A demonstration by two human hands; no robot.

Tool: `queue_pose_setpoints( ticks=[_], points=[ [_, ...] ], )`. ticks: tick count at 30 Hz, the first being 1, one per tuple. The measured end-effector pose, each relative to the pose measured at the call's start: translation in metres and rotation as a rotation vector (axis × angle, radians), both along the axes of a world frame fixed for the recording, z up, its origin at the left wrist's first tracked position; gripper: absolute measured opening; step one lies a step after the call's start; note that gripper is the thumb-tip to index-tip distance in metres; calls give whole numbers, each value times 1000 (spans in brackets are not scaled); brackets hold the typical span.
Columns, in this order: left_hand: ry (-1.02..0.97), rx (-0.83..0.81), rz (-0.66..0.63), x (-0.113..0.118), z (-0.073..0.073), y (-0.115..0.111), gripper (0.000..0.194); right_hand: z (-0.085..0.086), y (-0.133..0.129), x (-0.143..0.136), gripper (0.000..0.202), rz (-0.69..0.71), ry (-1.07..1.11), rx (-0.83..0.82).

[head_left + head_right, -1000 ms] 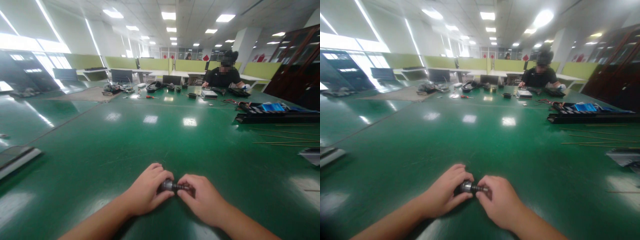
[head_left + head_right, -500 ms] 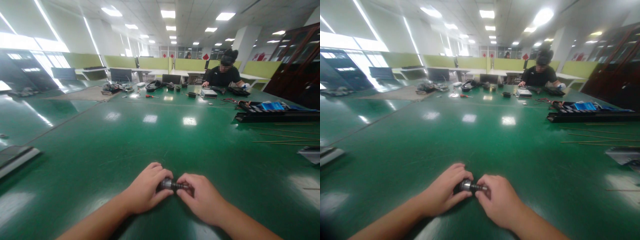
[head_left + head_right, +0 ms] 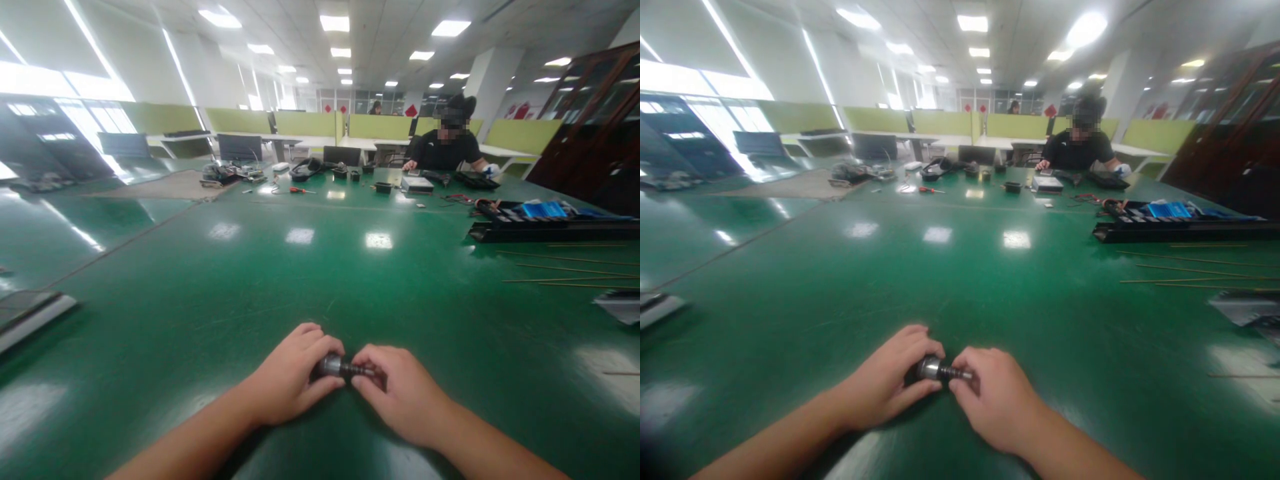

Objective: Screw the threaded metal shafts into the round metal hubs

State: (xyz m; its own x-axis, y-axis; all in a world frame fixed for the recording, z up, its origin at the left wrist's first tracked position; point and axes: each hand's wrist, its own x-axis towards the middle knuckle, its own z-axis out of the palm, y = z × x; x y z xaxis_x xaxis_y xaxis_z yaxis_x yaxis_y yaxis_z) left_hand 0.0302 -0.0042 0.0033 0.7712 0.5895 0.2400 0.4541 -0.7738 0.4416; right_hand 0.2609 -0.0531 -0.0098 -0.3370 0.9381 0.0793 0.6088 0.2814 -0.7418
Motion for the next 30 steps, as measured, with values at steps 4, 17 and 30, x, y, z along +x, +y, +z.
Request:
queue_pose_setpoints(
  ticks=[4,17,30],
  points=[
    [-1,-8,-1,-1,0,1,22,1,0,0,6,11,1,4],
    [-20,-50,-13,-1,2,3,22,1,-1,0,7,12,-6,11],
    [6,-81,-3,-2,0,3,22,2,-2,1,6,10,-39,7]
  ],
)
